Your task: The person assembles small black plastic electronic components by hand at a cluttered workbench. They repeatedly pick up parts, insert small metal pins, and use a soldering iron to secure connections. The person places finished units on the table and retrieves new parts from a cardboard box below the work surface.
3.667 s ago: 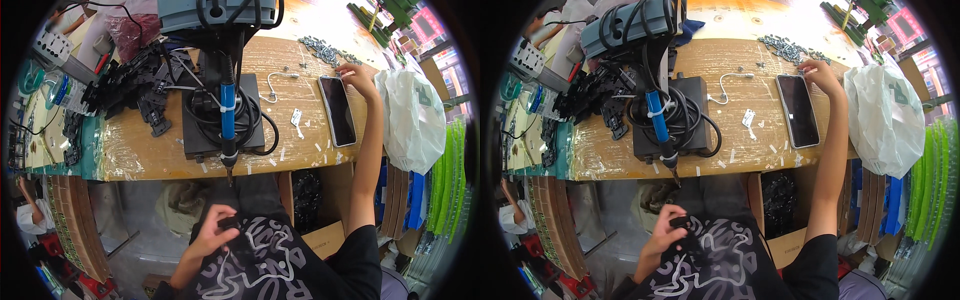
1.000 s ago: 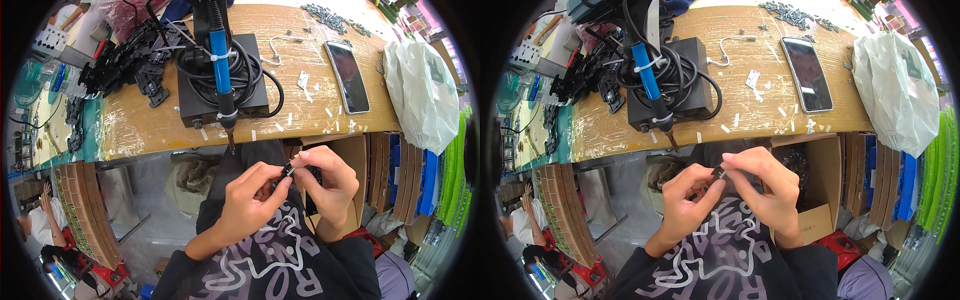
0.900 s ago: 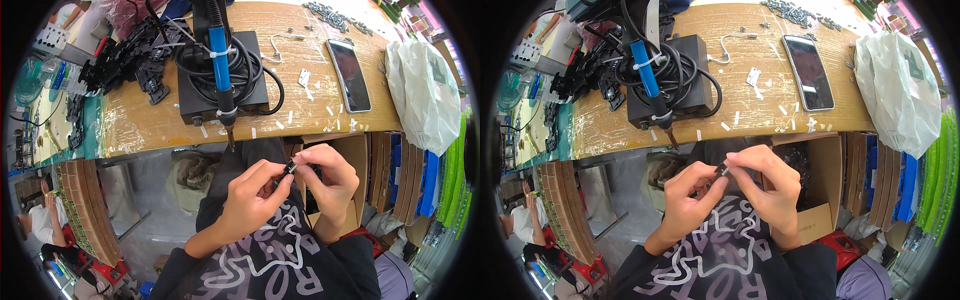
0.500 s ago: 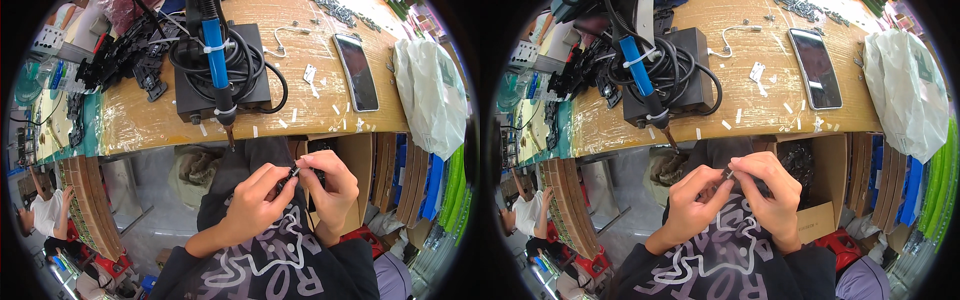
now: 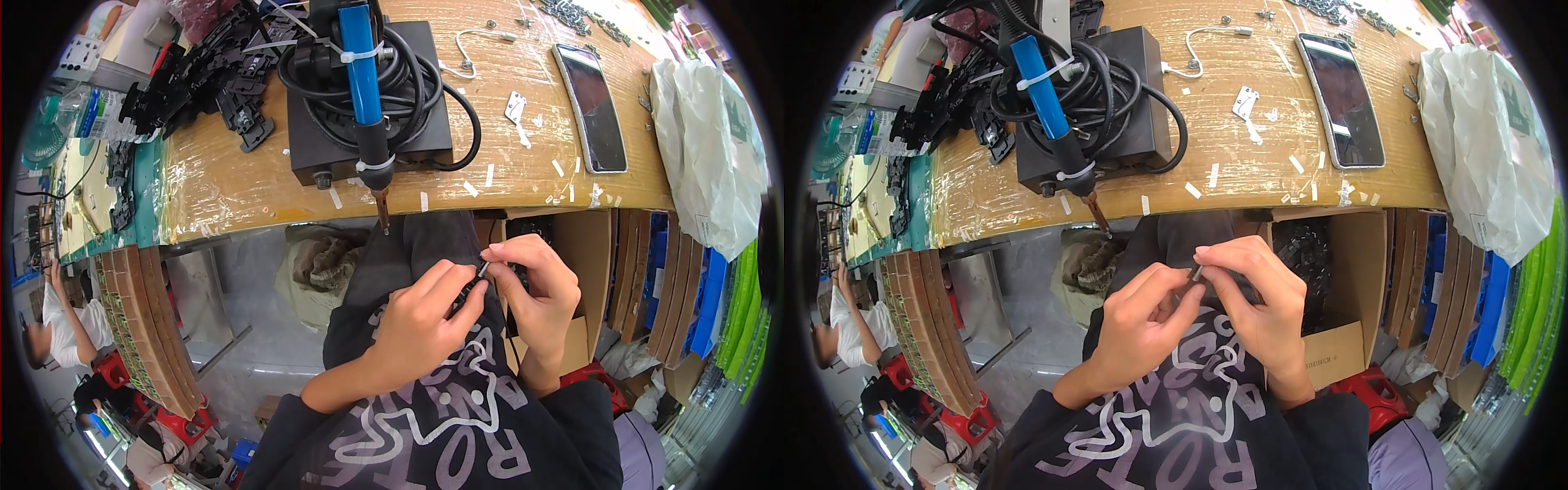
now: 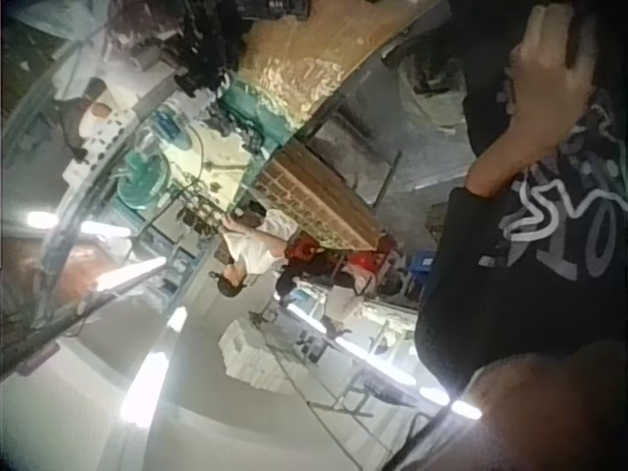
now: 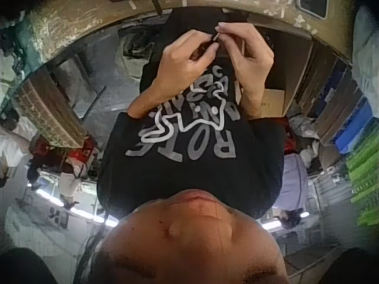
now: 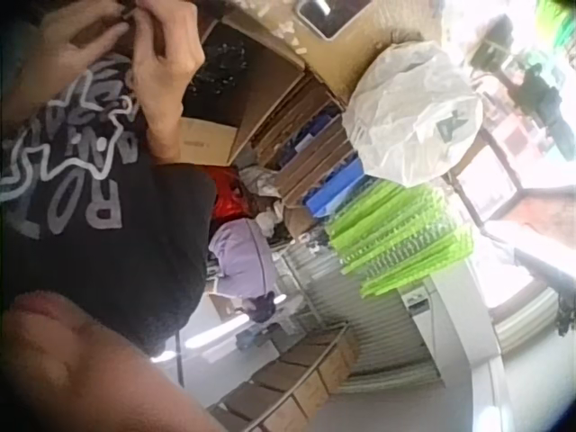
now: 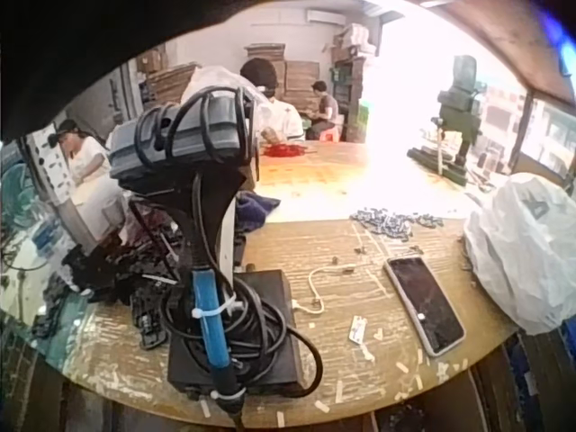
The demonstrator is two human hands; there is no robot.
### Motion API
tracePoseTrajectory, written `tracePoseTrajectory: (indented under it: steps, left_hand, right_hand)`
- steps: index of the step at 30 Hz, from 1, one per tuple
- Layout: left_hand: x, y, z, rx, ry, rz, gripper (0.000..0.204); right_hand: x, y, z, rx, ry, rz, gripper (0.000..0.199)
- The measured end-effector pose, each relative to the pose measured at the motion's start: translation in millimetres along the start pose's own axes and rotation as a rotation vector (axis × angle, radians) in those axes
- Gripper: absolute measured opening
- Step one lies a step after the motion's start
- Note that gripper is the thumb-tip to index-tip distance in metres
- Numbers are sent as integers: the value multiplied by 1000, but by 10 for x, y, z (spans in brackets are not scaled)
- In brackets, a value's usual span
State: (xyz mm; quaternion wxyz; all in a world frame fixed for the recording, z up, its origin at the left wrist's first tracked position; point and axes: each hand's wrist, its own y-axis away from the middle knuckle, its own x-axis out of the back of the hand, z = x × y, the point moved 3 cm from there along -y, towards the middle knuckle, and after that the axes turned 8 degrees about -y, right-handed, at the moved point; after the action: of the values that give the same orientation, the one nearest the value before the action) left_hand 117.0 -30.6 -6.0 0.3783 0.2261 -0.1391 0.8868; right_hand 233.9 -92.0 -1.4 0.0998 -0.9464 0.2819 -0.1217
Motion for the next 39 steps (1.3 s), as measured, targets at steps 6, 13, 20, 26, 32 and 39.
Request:
tracePoseTrajectory:
  steps: [6, 13, 20, 26, 32, 39]
  left_hand:
    - [-18, 45, -51, 111, 129, -114, 11]
    - [-175, 166, -501, 58, 186, -182, 22]
    - [-313, 455, -874, 638, 1497, -632, 33]
    - [-165, 361, -938, 643, 1204, -213, 19]
    - [114, 294, -950, 461, 791, 139, 9]
    - [158, 206, -869, 424, 793, 144, 10]
  right_hand:
    - [21, -21, -32, -143, 61, -200, 16]
    - [73, 23, 117, -305, -50, -384, 15]
    - [-226, 64, 378, -265, -429, -565, 13]
    - [-478, 175, 625, -427, -443, -300, 16]
    - [-583, 309, 556, -965, -765, -433, 33]
    - [-653, 248, 360, -916, -698, -425, 25]
